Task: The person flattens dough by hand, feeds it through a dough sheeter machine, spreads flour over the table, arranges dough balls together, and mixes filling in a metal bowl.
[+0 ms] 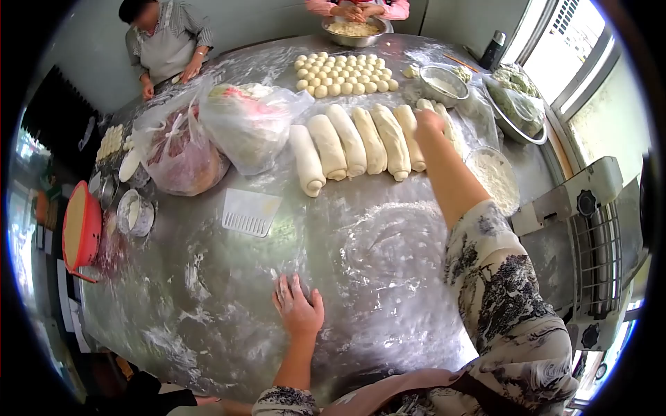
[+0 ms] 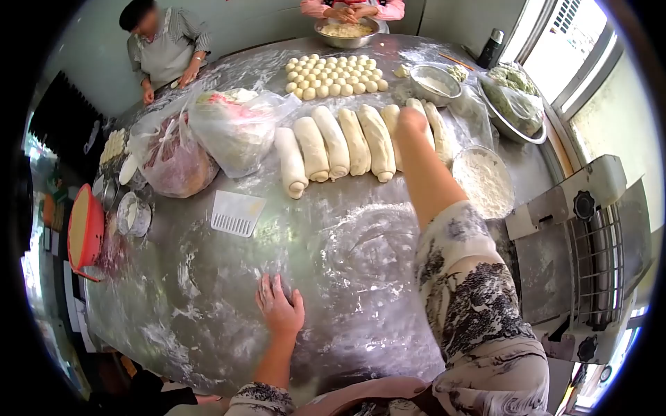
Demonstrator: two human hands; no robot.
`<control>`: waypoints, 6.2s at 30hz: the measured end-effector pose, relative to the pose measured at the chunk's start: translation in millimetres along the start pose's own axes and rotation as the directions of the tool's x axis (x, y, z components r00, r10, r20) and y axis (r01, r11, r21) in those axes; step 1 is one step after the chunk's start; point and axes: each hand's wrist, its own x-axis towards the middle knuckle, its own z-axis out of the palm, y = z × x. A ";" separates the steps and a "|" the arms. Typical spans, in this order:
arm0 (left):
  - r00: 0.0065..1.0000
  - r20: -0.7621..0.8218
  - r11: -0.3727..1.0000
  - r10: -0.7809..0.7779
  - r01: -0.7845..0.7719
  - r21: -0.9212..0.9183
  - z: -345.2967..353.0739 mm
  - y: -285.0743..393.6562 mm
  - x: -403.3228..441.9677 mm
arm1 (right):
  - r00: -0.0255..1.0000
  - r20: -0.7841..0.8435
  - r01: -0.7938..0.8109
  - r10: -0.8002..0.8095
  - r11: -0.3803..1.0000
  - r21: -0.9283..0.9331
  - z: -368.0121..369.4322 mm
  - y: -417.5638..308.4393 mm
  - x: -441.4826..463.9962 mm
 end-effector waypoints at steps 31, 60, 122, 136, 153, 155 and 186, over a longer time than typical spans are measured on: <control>1.000 0.013 0.999 -0.007 0.006 0.043 13.1 -6.1 -13.7 | 0.844 -0.011 0.430 -0.536 0.666 0.610 156.0 164.3 -251.7; 0.993 0.077 0.996 0.087 -0.089 0.030 -21.2 52.7 -179.9 | 0.800 -0.373 0.593 -0.470 0.525 0.611 34.9 9.1 -213.6; 0.982 0.178 0.996 0.059 -0.070 0.060 -25.1 56.5 -177.3 | 0.781 -0.292 0.624 -0.551 0.690 0.367 163.6 108.8 -403.0; 0.973 0.225 0.995 0.046 -0.065 0.075 -26.8 58.4 -174.7 | 0.784 -0.321 0.620 -0.531 0.678 0.394 159.7 109.1 -403.4; 0.981 0.182 0.994 0.066 -0.081 0.077 -21.1 55.8 -176.1 | 0.796 -0.301 0.604 -0.525 0.717 0.349 165.1 102.2 -397.0; 0.982 0.177 0.994 0.071 -0.085 0.073 -22.2 55.4 -179.9 | 0.795 -0.306 0.604 -0.523 0.726 0.330 164.0 100.2 -399.5; 0.993 0.082 0.996 0.081 -0.084 0.035 -20.9 55.3 -179.5 | 0.772 -0.276 0.635 -0.572 0.697 0.332 178.1 71.4 -443.1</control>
